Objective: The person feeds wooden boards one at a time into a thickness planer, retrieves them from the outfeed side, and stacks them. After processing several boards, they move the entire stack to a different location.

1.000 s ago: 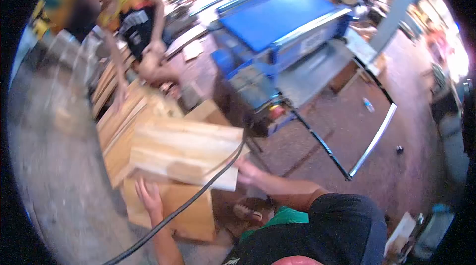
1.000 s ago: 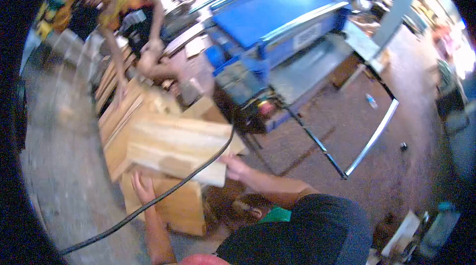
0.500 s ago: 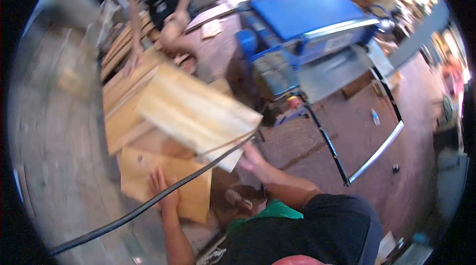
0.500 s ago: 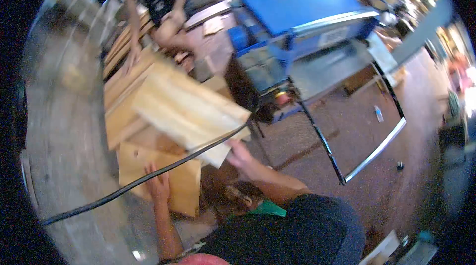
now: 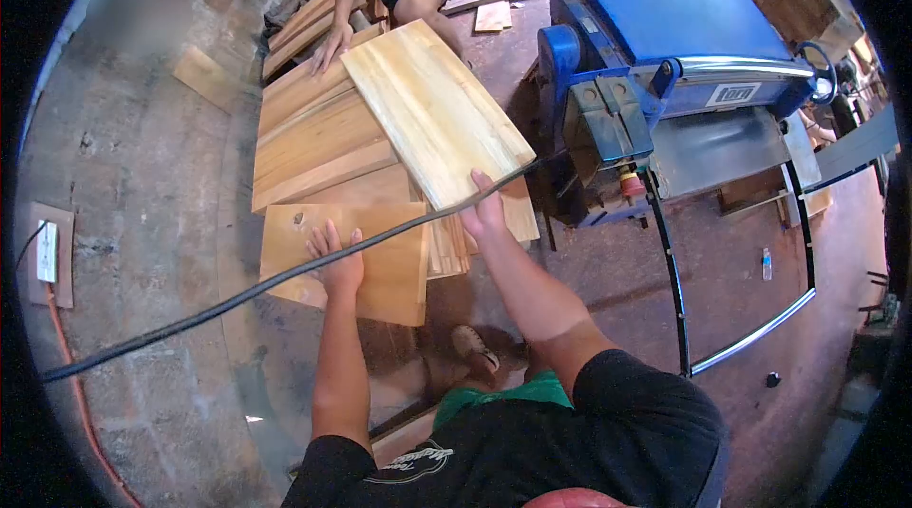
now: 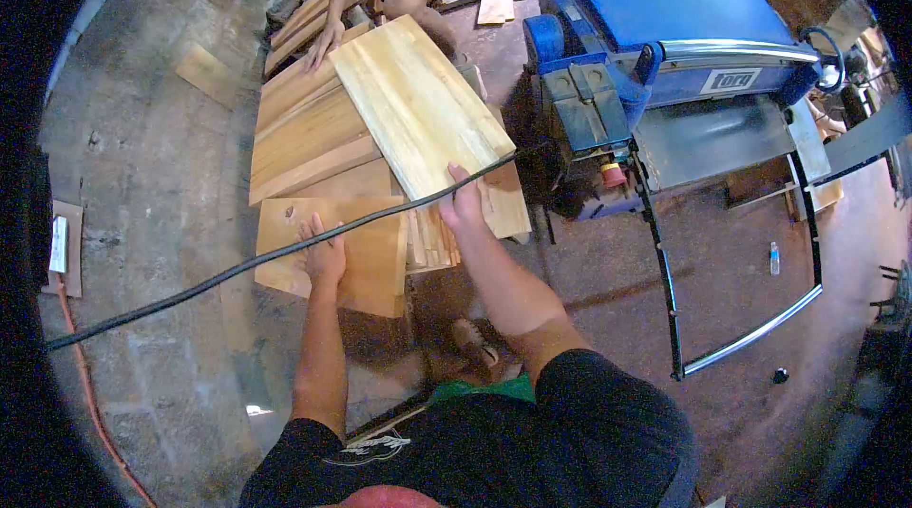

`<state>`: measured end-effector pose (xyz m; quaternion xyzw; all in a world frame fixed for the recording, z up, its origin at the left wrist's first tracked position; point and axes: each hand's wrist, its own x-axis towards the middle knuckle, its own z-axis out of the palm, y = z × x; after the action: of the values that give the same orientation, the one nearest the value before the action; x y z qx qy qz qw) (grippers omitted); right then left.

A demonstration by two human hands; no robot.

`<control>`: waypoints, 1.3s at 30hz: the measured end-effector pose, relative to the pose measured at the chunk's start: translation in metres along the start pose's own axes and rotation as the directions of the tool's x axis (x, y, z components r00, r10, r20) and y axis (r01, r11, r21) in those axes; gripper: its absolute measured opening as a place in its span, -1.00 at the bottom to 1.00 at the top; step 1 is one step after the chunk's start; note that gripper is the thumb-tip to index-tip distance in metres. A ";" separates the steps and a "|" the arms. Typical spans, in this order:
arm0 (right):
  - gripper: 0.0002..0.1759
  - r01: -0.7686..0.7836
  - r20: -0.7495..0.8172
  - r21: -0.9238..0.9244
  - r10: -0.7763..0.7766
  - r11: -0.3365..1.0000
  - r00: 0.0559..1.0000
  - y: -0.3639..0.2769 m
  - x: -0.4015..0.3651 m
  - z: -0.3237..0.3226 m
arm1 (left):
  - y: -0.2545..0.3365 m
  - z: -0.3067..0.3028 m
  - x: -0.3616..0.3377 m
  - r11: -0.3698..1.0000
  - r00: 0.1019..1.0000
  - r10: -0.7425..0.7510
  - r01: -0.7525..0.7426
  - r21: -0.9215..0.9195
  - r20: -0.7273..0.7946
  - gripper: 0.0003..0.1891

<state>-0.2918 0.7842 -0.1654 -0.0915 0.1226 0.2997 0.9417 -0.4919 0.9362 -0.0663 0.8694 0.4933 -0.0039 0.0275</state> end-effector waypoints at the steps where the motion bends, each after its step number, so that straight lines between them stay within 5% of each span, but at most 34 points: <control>1: -0.37 -0.002 0.000 0.011 0.002 1.000 1.000 0.002 0.002 -0.004 | 0.002 -0.002 0.003 0.999 0.999 -0.036 0.036 0.003 0.003 -0.24; 12: -0.40 -0.016 -0.030 0.036 0.017 0.999 0.999 -0.022 -0.044 -0.066 | 0.024 -0.004 0.047 0.980 0.979 -0.198 0.198 0.012 0.044 -0.18; 18: -0.39 0.020 -0.125 -0.043 -0.025 0.999 0.992 -0.029 -0.058 -0.109 | 0.011 0.016 0.085 0.982 0.982 -0.166 0.157 -0.107 -0.088 -0.17; 21: -0.38 0.037 -0.261 0.202 0.018 0.979 0.965 -0.016 -0.059 -0.126 | 0.003 0.023 0.091 0.985 0.991 -0.092 0.077 -0.152 -0.094 -0.18; 28: -0.37 0.119 -0.162 0.178 -0.090 0.977 0.983 -0.005 -0.069 -0.128 | 0.021 0.005 0.084 0.981 0.982 -0.188 0.189 0.040 -0.027 -0.18; 32: -0.53 0.099 -0.347 0.001 -0.092 0.995 0.933 -0.012 -0.075 -0.165 | 0.015 0.011 0.087 0.979 0.979 -0.204 0.204 -0.002 -0.024 -0.21; 37: -0.56 0.059 -0.316 -0.151 -0.104 0.987 0.943 0.008 -0.061 -0.203 | 0.029 -0.003 0.079 0.976 0.975 -0.220 0.220 0.006 -0.024 -0.21; 39: -0.56 -0.199 -0.471 -0.253 0.059 0.947 0.880 0.013 -0.052 -0.207 | 0.024 0.003 0.081 0.977 0.977 -0.212 0.212 -0.015 -0.008 -0.20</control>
<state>-0.3768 0.7155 -0.3493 -0.2898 0.3008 0.3473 0.8396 -0.4295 0.9933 -0.0712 0.8116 0.5835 0.0011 0.0308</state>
